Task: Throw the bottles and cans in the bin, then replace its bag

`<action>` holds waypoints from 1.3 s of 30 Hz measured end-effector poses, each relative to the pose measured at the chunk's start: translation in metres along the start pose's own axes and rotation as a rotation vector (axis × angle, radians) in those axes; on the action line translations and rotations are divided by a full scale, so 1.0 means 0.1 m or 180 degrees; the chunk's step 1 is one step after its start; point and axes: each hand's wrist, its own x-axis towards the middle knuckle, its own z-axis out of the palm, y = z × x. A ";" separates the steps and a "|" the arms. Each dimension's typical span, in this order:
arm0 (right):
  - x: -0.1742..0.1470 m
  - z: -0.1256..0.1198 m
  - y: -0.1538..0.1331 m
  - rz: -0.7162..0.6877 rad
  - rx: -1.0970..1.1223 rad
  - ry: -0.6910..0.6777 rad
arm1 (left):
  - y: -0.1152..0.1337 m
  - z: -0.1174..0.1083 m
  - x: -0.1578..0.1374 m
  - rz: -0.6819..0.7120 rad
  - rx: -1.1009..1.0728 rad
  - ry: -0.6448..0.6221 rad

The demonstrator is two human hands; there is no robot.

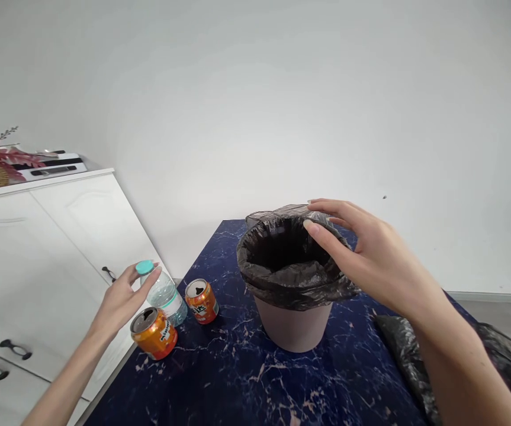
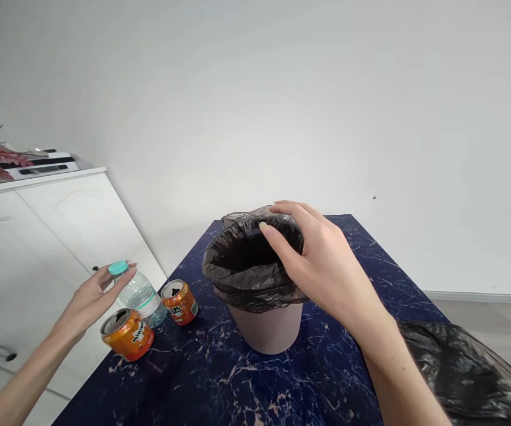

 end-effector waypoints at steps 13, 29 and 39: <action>-0.02 -0.09 -0.06 0.0026 0.0115 -0.0244 | 1.65 -0.23 -0.15 0.2412 -0.1940 0.2093; 0.05 -0.33 0.26 0.0260 0.0193 -0.0147 | 2.81 0.28 0.00 0.2735 -0.2554 -0.1709; 0.03 -0.44 0.25 0.0330 0.0074 -0.0471 | 2.79 0.60 0.11 0.2983 -0.1068 -0.1948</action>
